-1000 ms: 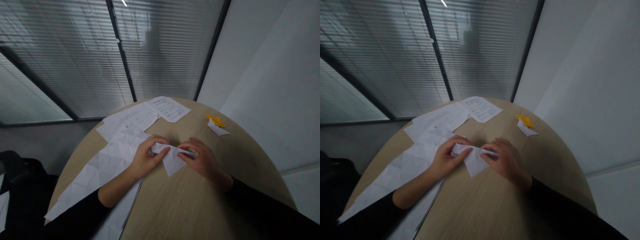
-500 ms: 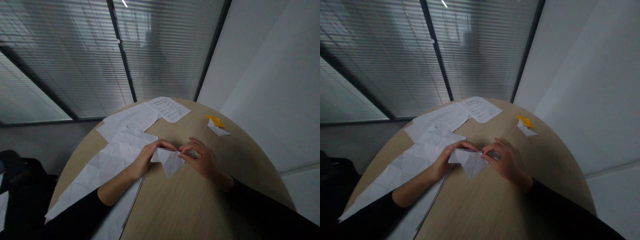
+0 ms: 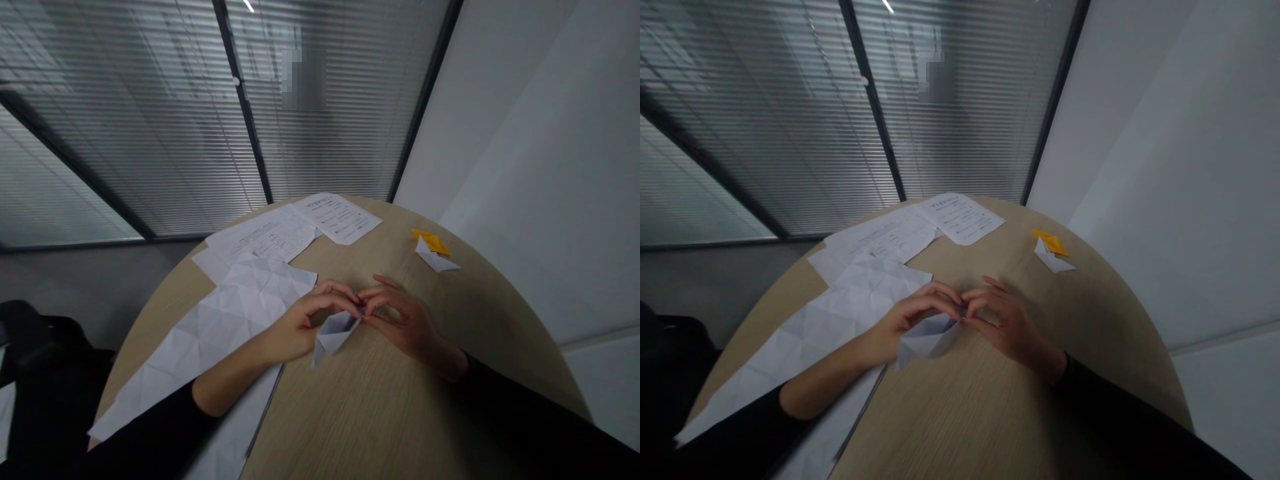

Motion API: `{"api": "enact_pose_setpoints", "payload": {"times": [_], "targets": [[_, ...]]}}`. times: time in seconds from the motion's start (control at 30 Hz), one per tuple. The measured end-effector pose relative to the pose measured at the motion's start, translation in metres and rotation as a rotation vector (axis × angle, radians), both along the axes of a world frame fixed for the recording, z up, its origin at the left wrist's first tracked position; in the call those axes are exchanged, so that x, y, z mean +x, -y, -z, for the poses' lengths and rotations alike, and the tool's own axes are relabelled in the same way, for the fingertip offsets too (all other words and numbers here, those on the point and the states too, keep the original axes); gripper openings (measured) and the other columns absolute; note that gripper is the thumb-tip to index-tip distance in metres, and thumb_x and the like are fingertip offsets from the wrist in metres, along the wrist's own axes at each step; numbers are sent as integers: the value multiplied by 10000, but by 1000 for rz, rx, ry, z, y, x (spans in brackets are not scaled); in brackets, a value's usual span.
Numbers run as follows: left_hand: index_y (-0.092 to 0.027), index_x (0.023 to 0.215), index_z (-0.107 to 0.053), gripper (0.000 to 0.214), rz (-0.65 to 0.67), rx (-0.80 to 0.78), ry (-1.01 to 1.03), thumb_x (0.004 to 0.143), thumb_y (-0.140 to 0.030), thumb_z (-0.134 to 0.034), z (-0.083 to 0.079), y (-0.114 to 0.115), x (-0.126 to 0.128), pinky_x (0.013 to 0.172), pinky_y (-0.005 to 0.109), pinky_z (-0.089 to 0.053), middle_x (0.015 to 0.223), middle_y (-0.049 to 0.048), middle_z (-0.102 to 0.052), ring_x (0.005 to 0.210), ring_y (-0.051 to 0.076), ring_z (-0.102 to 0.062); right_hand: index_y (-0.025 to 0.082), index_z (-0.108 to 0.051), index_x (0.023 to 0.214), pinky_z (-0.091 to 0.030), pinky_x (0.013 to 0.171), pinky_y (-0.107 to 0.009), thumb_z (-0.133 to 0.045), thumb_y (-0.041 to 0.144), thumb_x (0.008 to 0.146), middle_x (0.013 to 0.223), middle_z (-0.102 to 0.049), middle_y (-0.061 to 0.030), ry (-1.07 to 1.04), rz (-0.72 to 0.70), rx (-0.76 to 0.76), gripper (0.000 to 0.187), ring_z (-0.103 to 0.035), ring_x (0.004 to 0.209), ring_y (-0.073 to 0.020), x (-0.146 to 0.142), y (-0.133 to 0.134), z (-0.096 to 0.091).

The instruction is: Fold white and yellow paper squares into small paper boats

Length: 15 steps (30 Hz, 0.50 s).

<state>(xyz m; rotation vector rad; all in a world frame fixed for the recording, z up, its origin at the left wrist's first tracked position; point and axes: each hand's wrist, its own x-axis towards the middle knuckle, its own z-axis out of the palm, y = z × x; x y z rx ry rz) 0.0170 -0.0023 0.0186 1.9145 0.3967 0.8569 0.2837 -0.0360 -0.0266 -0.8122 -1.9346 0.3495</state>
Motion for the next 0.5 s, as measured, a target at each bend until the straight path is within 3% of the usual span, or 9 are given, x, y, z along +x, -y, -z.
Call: {"api": "enact_pose_setpoints", "payload": {"times": [0.13,0.27,0.4,0.5], "targets": [[-288,1233,-842,201,-29,105,-42,1061,-392,-829,-1,4,-1,982,418,-626,1297,137,-682,1175,273,-697,324,-731,1053,-515,1323,-572,-778,184,1062,1245,-866,-19,38,-74,-10,148,-841,1191,-239,2,1,-5],[-247,1184,-829,194,9,151,-67,1024,-354,-845,2,1,-5,835,337,-587,1167,114,-686,992,223,-671,318,-716,1041,-497,1327,-565,-803,160,1035,1232,-856,-18,57,-122,-22,181,-836,1159,-232,4,2,-8],[-192,1234,-793,203,117,32,-131,1041,-251,-771,9,0,-10,679,256,-513,907,41,-712,753,151,-635,307,-710,1040,-482,1319,-545,-769,120,1023,1210,-861,-25,43,-155,-5,197,-832,1139,-227,11,-2,-7],[-168,1171,-794,201,114,-34,-156,1037,-316,-821,12,1,-11,603,228,-478,815,20,-719,656,124,-609,304,-704,1041,-483,1297,-529,-756,139,1034,1171,-869,-22,37,-168,-10,173,-833,1104,-226,18,-5,-12]]}}
